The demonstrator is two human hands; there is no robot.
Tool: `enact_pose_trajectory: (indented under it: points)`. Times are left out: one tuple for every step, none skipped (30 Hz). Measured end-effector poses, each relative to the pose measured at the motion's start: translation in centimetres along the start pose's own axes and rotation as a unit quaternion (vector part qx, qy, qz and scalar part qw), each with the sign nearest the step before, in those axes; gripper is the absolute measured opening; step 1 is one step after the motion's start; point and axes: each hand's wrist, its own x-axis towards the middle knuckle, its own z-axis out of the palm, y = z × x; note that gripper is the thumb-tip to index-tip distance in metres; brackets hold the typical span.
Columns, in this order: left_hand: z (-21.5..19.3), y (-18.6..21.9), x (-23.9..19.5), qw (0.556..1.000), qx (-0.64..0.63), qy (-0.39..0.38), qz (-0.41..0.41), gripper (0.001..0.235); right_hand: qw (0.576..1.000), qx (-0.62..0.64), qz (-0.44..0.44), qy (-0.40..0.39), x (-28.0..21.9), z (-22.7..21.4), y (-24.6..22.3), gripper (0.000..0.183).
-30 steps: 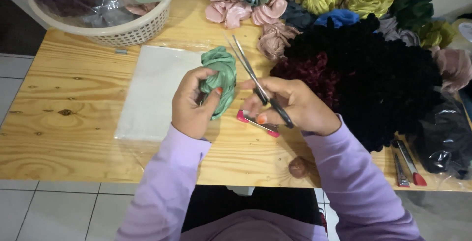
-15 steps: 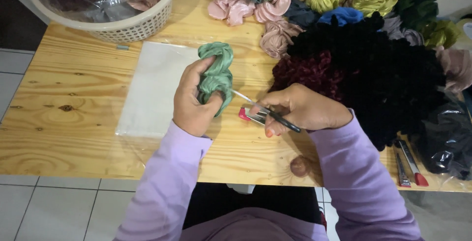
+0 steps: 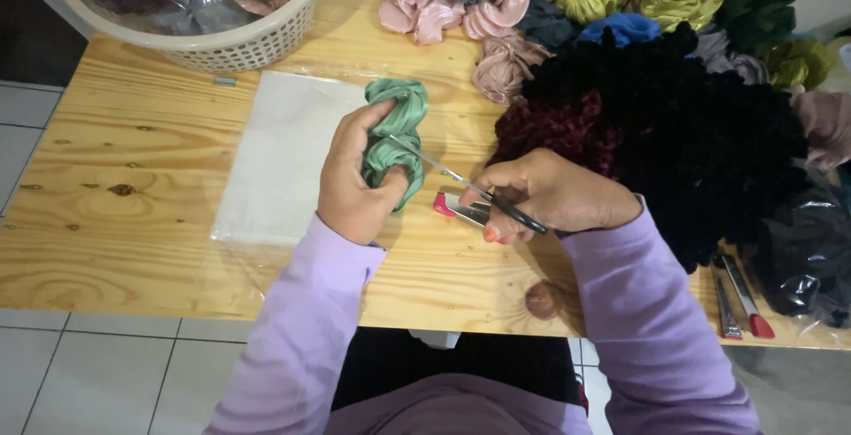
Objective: Trimming loose threads from fabric scrunchies using scissors and then placing them into individual plastic bags for packaging.
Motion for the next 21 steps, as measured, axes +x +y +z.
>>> enact_pose_trajectory:
  points:
    - [0.0,-0.1,0.0,1.000,0.000,0.001,0.000,0.071,1.000,-0.001,0.000,-0.001,0.1,0.0,0.0,0.055]
    - [0.0,-0.2,-0.1,1.000,0.015,-0.001,0.002,0.072,1.000,-0.011,-0.004,-0.001,0.1,-0.1,0.0,0.055]
    - [0.0,-0.3,-0.1,1.000,0.029,-0.003,0.004,0.072,1.000,-0.022,-0.008,-0.001,0.2,-0.1,-0.1,0.054]
    - [0.1,-0.4,-0.2,1.000,0.029,-0.001,0.004,0.072,1.000,-0.023,-0.008,-0.003,0.1,0.0,-0.5,0.054]
    - [0.1,-0.6,-0.3,0.999,0.040,-0.003,0.005,0.072,0.999,-0.034,-0.012,0.002,0.0,0.1,-0.9,0.052]
    - [0.1,-0.7,-0.4,0.999,0.052,-0.005,0.007,0.072,0.999,-0.046,-0.016,0.007,0.0,0.2,-1.4,0.050]
    - [0.3,-1.0,-0.4,0.999,0.053,-0.002,0.006,0.072,0.999,-0.049,-0.016,0.004,0.1,0.2,-1.2,0.050]
    - [0.3,-1.2,-0.5,0.998,0.059,-0.002,0.006,0.071,0.997,-0.070,-0.021,0.017,0.1,0.1,-1.1,0.050]
    - [0.4,-1.5,-0.6,0.998,0.065,-0.002,0.006,0.071,0.995,-0.092,-0.025,0.029,0.2,0.1,-1.0,0.050]
    - [0.4,-1.6,-0.6,0.998,0.066,0.002,0.005,0.071,0.995,-0.095,-0.026,0.026,0.1,0.3,-1.4,0.050]
    - [0.4,-1.7,-0.7,0.997,0.073,-0.002,0.000,0.071,0.995,-0.089,-0.026,0.033,-0.1,0.4,-1.8,0.047]
    - [0.4,-1.9,-0.7,0.997,0.079,-0.008,-0.005,0.072,0.995,-0.083,-0.026,0.041,-0.3,0.6,-2.1,0.044]
    - [0.4,-1.9,-0.7,0.997,0.079,-0.004,-0.006,0.072,0.995,-0.085,-0.026,0.038,0.0,0.6,-1.5,0.044]
    - [0.4,-2.0,-0.7,0.997,0.081,-0.010,-0.011,0.071,0.995,-0.083,-0.037,0.036,0.2,0.5,-0.9,0.042]
    - [0.5,-2.0,-0.7,0.996,0.082,-0.015,-0.017,0.070,0.995,-0.081,-0.047,0.034,0.4,0.4,-0.2,0.039]
    - [0.4,-1.8,-0.7,0.996,0.081,-0.014,-0.017,0.070,0.995,-0.082,-0.046,0.034,0.2,0.4,-0.9,0.039]
    - [0.4,-1.7,-0.7,0.996,0.093,-0.012,-0.015,0.069,0.994,-0.084,-0.057,0.028,-0.1,0.3,-1.6,0.040]
    - [0.5,-1.5,-0.7,0.995,0.103,-0.010,-0.012,0.068,0.994,-0.088,-0.068,0.023,-0.4,0.2,-2.2,0.040]
    - [0.3,-1.3,-0.7,0.995,0.100,-0.010,-0.012,0.068,0.994,-0.089,-0.066,0.025,-0.5,0.4,-2.2,0.040]
    - [0.2,-1.0,-0.7,0.996,0.086,-0.008,-0.020,0.064,0.993,-0.086,-0.084,0.021,-0.7,0.4,-2.2,0.042]
    - [0.1,-0.8,-0.6,0.997,0.071,-0.007,-0.028,0.059,0.991,-0.083,-0.102,0.018,-0.9,0.5,-2.3,0.045]
